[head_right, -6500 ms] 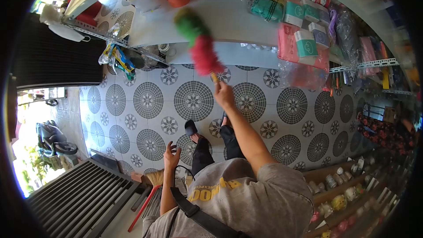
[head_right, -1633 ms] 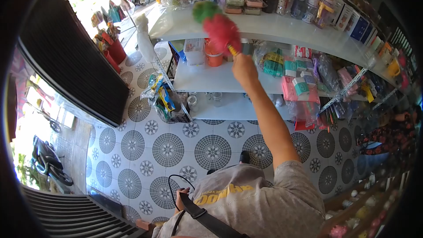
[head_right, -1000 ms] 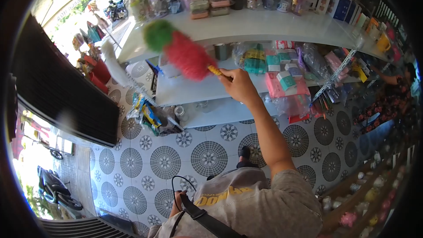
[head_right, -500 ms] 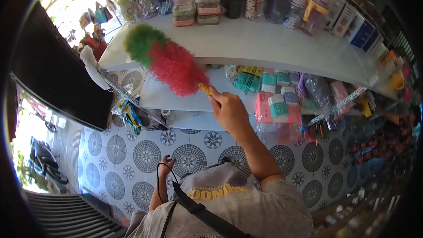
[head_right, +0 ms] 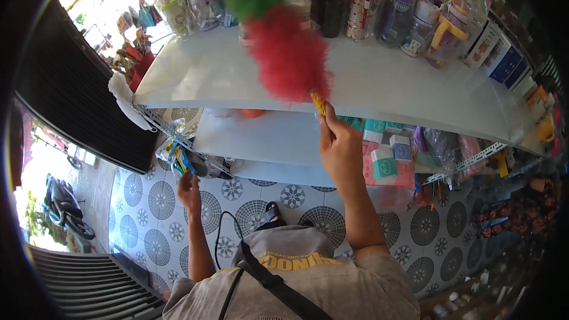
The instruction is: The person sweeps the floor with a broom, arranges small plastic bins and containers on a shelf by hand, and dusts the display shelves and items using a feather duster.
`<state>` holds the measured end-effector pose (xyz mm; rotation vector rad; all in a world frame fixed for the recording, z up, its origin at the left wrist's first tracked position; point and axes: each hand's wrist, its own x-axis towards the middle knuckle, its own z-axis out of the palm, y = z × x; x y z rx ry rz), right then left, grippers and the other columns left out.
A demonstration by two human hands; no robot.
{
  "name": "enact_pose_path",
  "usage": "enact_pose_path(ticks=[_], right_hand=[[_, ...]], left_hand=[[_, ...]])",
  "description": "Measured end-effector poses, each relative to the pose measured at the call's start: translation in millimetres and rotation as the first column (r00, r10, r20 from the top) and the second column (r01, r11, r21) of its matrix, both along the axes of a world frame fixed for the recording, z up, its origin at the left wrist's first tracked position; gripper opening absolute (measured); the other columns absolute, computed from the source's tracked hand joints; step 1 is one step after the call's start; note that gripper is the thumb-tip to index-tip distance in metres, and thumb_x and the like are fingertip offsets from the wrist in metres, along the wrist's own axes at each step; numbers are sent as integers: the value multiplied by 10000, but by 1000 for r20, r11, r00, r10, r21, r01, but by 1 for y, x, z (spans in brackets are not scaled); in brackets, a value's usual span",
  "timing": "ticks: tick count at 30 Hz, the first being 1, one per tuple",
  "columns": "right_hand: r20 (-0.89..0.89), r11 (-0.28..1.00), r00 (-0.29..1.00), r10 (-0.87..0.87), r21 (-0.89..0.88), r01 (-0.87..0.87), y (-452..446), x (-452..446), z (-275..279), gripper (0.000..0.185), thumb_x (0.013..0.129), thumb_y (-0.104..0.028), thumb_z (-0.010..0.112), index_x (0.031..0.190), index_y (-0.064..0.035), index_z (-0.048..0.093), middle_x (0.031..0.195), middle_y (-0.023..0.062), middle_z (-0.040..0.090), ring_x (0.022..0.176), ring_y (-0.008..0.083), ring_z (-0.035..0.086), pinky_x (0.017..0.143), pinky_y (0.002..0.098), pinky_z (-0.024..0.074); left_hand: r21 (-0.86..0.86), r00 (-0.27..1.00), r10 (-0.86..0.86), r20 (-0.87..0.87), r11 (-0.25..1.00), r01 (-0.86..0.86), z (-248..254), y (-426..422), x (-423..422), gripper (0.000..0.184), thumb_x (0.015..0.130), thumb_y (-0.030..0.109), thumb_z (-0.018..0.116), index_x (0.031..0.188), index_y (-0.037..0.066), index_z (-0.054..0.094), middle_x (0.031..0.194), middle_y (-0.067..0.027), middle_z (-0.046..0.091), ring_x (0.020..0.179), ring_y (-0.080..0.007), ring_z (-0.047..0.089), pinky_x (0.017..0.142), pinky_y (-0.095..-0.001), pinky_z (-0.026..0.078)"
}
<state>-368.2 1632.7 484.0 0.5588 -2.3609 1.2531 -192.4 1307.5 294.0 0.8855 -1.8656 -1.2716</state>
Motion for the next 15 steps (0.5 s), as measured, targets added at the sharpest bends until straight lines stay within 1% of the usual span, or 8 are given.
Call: enact_pose_path(ticks=[1,3,4,8,9,11,12,15], right_hand=[[6,1000,1000,-13,2,13,-4,-2,-2,283,841,-53,605,1110,34,582,614,179,546,516,88,497,474,264,403],[-75,993,996,58,109,-50,-15,-9,-6,248,833,-56,607,1052,59,594,597,195,544,501,233,577,468,330,420],[-102,993,989,111,61,-105,-20,-10,-5,247,841,-69,601,1054,56,595,592,199,537,487,254,561,459,327,411],[-5,999,999,-31,-28,31,-37,-18,14,251,841,-58,592,1067,51,589,611,226,531,498,320,550,462,337,405],[-3,999,999,-35,-25,35,-43,-21,13,251,841,-58,592,1067,51,589,611,226,531,498,320,550,462,337,405],[-11,998,999,-44,53,45,-52,-27,4,270,833,-55,602,1084,44,584,604,217,528,482,305,539,462,332,402],[-54,998,998,27,63,-23,-56,-29,0,276,822,-53,615,1079,43,588,604,215,533,484,307,539,469,329,405],[-6,999,999,53,11,-53,-58,-24,3,268,816,-53,624,1063,46,597,607,212,536,479,272,546,474,317,410]], left_hand=[[-17,989,63,-134,998,-66,15,0,-16,265,847,133,618,1075,2,585,884,-61,641,758,-93,584,637,-217,458],[-84,949,47,-313,993,-77,48,1,-44,227,848,120,617,1043,7,593,860,-50,643,738,-81,581,627,-209,453],[-131,918,36,-395,987,-95,58,-2,-59,211,843,97,619,1031,6,591,844,-54,646,719,-80,587,620,-200,453],[-237,876,-42,-480,968,-83,96,1,-94,236,831,40,610,1057,-2,558,851,-85,649,737,-112,610,636,-215,479],[-234,877,-44,-479,969,-79,99,1,-101,236,831,40,610,1057,-2,558,851,-85,649,737,-112,610,636,-215,479],[-333,863,-111,-492,940,-69,105,-1,-115,231,828,19,602,1053,-4,551,865,-91,648,754,-120,610,649,-223,487],[-352,883,-138,-449,935,-33,110,-4,-119,233,824,1,597,1052,-4,548,877,-98,647,766,-123,609,651,-228,488],[-413,851,-212,-480,911,-5,120,-11,-138,243,823,-9,594,1061,-5,543,886,-104,647,773,-126,607,652,-228,485]])
